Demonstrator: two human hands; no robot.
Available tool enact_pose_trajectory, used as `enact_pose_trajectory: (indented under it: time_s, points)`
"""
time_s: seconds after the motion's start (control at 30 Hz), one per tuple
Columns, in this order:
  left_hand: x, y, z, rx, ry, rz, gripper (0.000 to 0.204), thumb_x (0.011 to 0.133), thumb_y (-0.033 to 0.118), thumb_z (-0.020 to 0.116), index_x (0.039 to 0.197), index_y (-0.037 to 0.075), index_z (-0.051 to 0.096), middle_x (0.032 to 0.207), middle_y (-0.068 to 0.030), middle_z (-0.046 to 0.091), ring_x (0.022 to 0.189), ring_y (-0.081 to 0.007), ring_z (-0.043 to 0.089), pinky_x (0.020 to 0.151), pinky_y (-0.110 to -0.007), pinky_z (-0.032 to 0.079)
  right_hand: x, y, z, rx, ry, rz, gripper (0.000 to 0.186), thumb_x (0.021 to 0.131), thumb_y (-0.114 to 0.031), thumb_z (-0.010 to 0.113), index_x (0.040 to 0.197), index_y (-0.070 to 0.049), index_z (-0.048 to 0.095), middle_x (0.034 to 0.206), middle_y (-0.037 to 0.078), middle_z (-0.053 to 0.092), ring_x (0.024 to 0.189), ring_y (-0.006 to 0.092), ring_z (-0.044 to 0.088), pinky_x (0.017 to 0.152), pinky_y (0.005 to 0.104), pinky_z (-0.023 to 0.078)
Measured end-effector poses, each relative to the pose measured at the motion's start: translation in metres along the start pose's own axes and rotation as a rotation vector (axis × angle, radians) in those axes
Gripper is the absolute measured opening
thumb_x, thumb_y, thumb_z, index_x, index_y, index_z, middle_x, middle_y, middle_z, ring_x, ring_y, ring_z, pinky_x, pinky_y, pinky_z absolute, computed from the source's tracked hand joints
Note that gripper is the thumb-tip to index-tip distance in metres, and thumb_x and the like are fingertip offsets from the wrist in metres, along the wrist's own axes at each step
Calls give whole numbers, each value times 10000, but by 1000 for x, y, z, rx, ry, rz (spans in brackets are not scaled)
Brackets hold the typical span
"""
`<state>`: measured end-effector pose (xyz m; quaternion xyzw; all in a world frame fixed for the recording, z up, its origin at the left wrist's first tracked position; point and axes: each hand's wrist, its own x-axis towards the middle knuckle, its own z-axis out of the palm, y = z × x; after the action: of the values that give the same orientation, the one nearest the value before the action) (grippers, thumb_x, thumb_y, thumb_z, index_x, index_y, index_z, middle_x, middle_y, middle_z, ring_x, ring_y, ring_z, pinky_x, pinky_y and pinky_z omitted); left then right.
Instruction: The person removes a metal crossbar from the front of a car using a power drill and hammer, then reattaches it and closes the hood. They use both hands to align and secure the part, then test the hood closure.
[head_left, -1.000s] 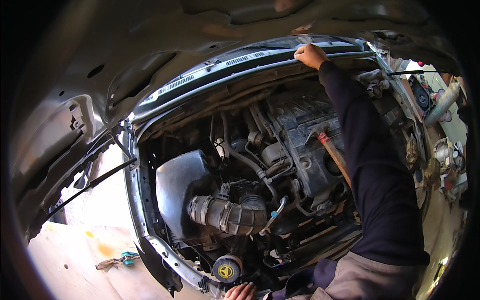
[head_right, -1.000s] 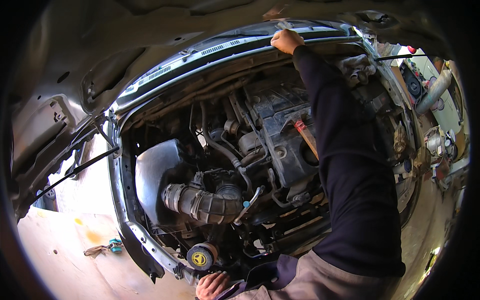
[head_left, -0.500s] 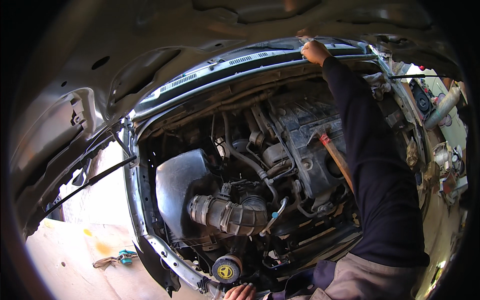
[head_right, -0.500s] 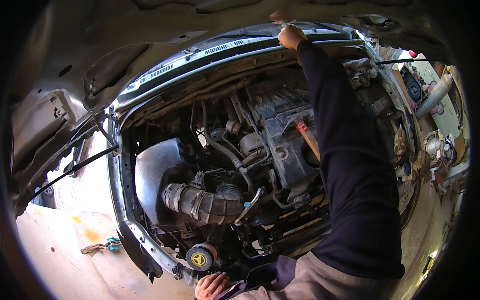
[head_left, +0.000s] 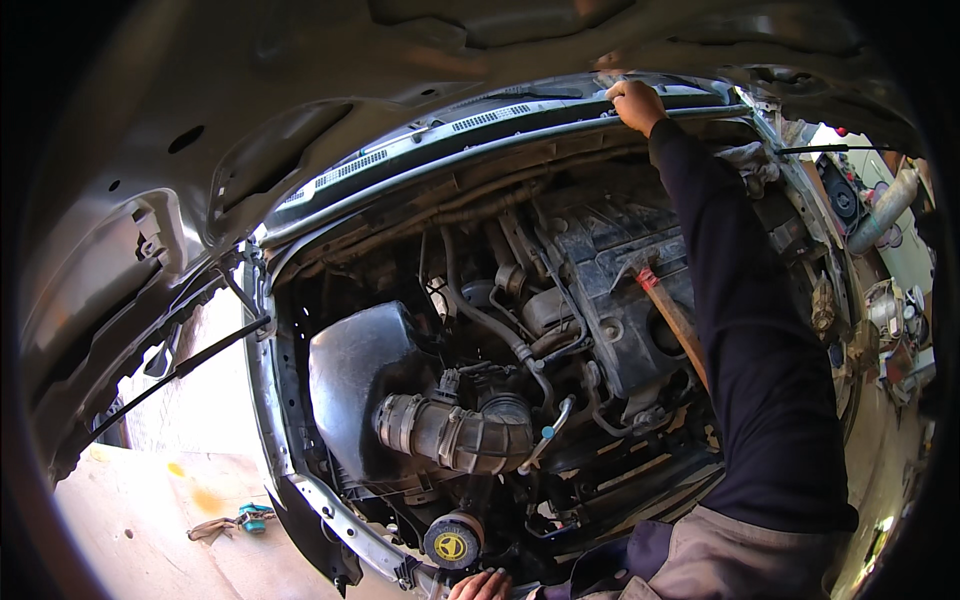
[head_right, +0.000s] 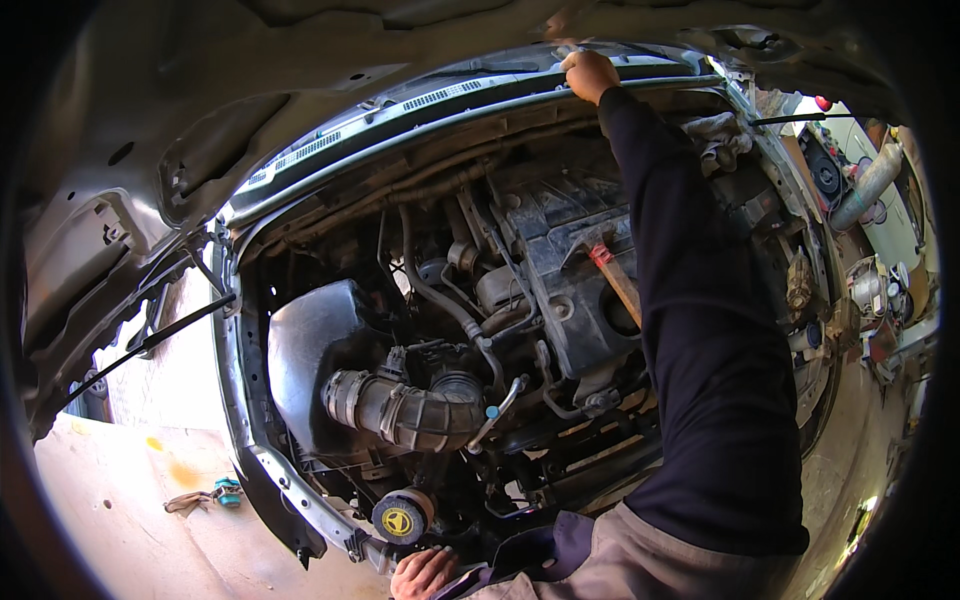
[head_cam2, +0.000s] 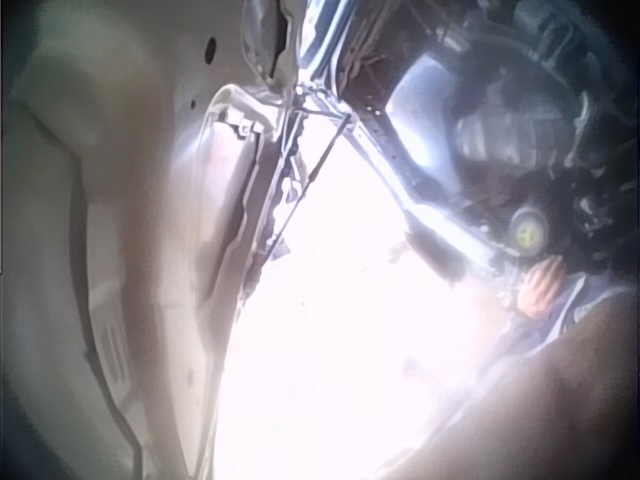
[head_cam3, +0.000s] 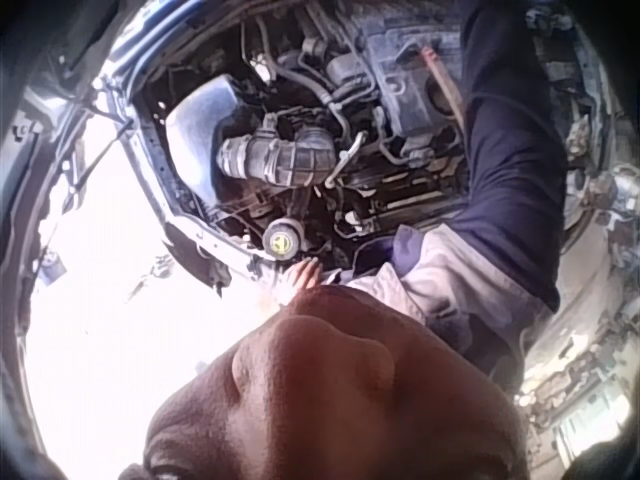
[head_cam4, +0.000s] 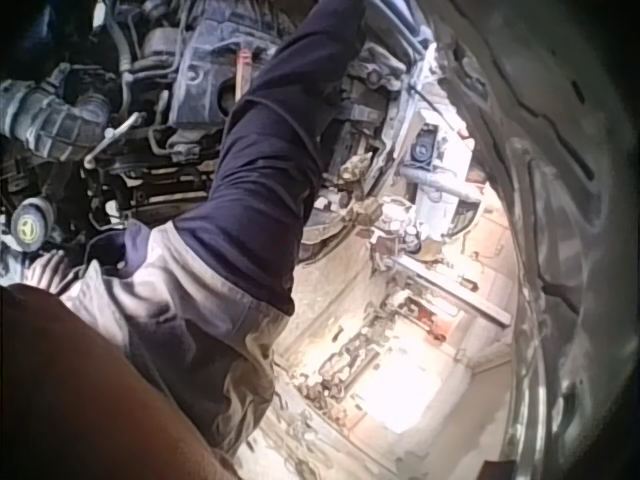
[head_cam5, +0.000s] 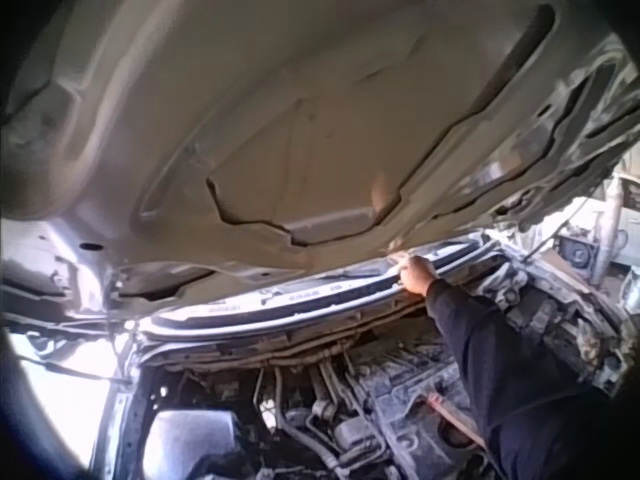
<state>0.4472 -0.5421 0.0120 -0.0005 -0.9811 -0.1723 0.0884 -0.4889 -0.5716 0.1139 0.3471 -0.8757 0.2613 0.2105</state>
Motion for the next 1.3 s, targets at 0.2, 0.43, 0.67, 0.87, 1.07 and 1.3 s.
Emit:
enact_pose_trajectory:
  time_s: [0.2,0.43,0.67,0.87,1.07,1.3]
  points:
    - [1,-2,-3,-3,-18,21,487,966,263,723,1402,54,776,1460,-141,754,1316,-340,720,1098,-495,583,-2,9,-1,-25,-16,112,328,955,-139,622,1155,-84,875,1224,194,841,1197,396,779,1067,482,596]
    - [-5,-4,3,7,-22,38,456,987,249,727,1394,48,774,1455,-148,753,1318,-349,713,1098,-502,578,4,30,-11,-190,-21,238,311,998,-212,635,1153,-64,860,1219,240,824,1204,451,766,1050,511,599]
    - [-6,0,9,-17,-5,1,433,952,216,754,1351,51,793,1440,-140,764,1303,-341,720,1083,-501,581,7,41,-28,-280,-238,210,338,1018,-280,663,1149,-46,869,1331,266,790,1241,448,757,1105,521,585]
    - [-9,1,11,3,-22,-25,410,951,203,751,1335,70,807,1430,-120,773,1302,-324,724,1085,-505,579,9,52,-19,-182,-158,79,280,872,-272,857,1046,-56,893,1056,189,859,1056,365,813,995,439,602]
    - [-13,0,17,-3,-14,-17,381,969,206,763,1325,77,810,1421,-115,777,1305,-319,723,1083,-504,583,16,69,-5,269,-113,30,234,944,-100,752,1093,47,856,1040,166,858,978,273,805,940,379,601]
    - [-12,-1,17,-3,-3,-3,376,965,209,773,1313,69,807,1415,-122,778,1305,-328,724,1060,-514,590,5,72,-8,384,-115,96,188,978,-59,723,1060,22,870,1121,154,872,1029,281,815,992,374,616]
